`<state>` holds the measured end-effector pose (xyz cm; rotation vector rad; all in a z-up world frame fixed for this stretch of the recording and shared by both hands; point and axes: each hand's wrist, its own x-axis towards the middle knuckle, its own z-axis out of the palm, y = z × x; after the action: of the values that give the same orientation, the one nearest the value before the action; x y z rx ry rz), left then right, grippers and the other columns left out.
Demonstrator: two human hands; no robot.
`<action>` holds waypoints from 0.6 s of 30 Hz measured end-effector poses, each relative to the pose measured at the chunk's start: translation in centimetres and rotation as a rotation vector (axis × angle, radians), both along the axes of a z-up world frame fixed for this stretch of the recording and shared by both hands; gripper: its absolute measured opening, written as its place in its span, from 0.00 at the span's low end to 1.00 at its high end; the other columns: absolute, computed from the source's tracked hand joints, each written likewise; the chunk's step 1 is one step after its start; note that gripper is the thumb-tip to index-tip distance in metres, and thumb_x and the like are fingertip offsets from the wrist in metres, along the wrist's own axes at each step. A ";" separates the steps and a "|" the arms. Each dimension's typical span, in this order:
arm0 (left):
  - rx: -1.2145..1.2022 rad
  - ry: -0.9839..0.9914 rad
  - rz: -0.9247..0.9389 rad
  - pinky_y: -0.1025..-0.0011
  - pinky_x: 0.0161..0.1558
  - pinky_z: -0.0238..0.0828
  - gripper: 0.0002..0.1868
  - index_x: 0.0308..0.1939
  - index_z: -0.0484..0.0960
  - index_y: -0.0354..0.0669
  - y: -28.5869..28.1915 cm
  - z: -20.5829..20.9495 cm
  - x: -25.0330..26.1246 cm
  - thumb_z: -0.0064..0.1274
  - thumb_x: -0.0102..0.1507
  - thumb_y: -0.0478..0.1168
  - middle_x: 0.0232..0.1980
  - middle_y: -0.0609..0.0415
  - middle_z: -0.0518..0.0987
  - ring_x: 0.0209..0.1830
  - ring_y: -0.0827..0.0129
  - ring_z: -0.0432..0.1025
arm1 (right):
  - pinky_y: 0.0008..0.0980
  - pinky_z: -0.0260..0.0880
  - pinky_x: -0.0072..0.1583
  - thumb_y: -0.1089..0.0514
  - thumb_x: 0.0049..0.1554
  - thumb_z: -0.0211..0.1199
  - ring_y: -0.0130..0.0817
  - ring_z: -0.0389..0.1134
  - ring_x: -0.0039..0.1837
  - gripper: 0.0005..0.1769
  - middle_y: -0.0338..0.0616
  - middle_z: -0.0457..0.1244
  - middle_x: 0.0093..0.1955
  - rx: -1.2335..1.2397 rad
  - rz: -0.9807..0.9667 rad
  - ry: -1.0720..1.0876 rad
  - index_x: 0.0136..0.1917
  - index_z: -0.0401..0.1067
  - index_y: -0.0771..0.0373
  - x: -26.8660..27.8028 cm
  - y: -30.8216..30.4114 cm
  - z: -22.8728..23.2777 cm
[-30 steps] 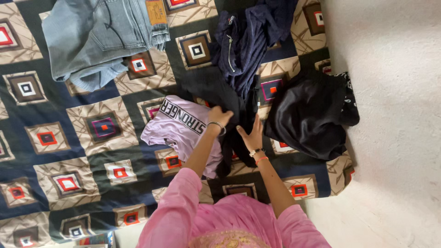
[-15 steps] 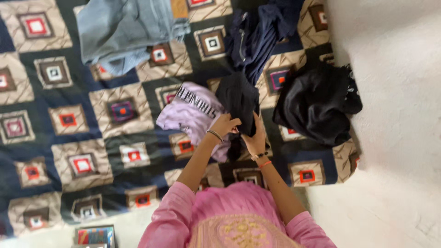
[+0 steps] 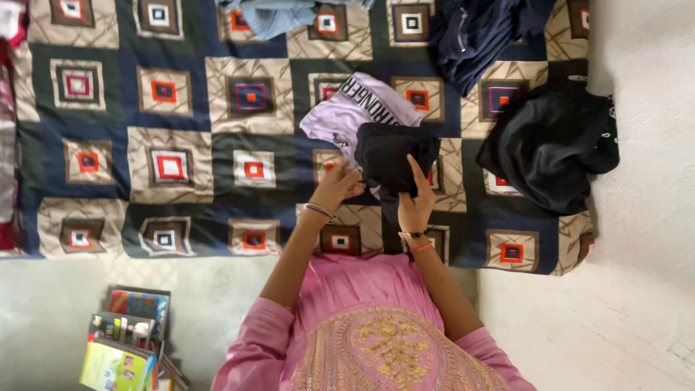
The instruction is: The person folds a pair of black pants and a light purple long-sleeved shirt on a bed, smoothing the fabric by hand and placing them into a stack.
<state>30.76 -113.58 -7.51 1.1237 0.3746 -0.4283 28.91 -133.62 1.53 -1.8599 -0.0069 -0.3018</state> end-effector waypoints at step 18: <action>-0.834 0.023 0.293 0.57 0.63 0.76 0.38 0.70 0.70 0.41 26.5 -0.3 -6.9 0.47 0.66 0.63 0.66 0.47 0.78 0.63 0.55 0.74 | 0.45 0.64 0.56 0.61 0.53 0.57 0.45 0.64 0.56 0.25 0.43 0.66 0.51 -0.944 0.680 -0.221 0.60 0.82 0.42 -7.0 27.1 4.7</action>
<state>23.88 -87.09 -7.84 0.2462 0.3253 -0.2884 21.93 -106.50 6.24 -2.5784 -1.0692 -0.0018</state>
